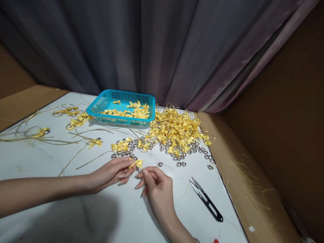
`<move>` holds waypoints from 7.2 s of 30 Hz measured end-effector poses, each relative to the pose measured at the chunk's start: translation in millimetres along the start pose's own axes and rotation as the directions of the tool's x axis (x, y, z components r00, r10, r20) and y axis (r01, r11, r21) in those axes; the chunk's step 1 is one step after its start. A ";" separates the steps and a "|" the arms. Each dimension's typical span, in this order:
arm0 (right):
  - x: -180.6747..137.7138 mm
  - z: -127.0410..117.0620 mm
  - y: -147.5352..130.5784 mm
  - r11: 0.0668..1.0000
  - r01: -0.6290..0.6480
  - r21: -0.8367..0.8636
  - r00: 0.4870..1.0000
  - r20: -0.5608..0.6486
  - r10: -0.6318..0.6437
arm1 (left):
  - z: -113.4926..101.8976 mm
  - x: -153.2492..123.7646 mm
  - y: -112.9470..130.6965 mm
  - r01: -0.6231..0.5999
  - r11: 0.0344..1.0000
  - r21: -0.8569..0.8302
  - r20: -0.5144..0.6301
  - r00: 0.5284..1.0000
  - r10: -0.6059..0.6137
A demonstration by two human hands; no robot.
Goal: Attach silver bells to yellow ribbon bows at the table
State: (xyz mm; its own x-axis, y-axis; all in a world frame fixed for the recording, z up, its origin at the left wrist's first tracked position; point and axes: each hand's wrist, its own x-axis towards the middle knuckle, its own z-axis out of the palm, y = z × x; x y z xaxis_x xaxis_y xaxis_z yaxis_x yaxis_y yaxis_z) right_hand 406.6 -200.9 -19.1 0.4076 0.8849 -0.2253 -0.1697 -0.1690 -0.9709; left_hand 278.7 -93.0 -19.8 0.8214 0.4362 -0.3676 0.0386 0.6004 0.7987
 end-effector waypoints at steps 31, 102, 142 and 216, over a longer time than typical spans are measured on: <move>-6.5 0.2 5.7 0.961 0.095 -0.259 0.994 0.084 -0.075 | 1.1 -1.1 1.2 0.015 1.000 -0.007 0.017 1.000 -0.015; -6.4 2.1 5.3 0.914 0.196 -0.355 0.968 0.217 -0.123 | -2.6 0.8 0.3 0.020 0.998 0.059 0.028 0.999 -0.021; -3.0 2.2 4.7 0.934 0.121 -0.336 0.985 0.156 -0.072 | 2.0 -7.8 -14.7 -0.173 0.900 0.400 -0.035 0.978 0.204; -13.4 -0.8 10.6 0.885 0.295 -0.360 0.953 0.181 -0.244 | -1.6 -6.1 -1.9 -0.067 0.960 0.273 -0.007 0.997 0.071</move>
State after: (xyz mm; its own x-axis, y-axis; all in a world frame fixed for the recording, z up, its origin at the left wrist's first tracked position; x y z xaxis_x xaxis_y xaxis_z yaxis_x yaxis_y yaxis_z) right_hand 400.0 -214.9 -26.4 0.2670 0.9630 0.0371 0.2927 -0.0444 -0.9552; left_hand 272.7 -95.8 -19.8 0.8181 0.4825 -0.3129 0.1375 0.3642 0.9211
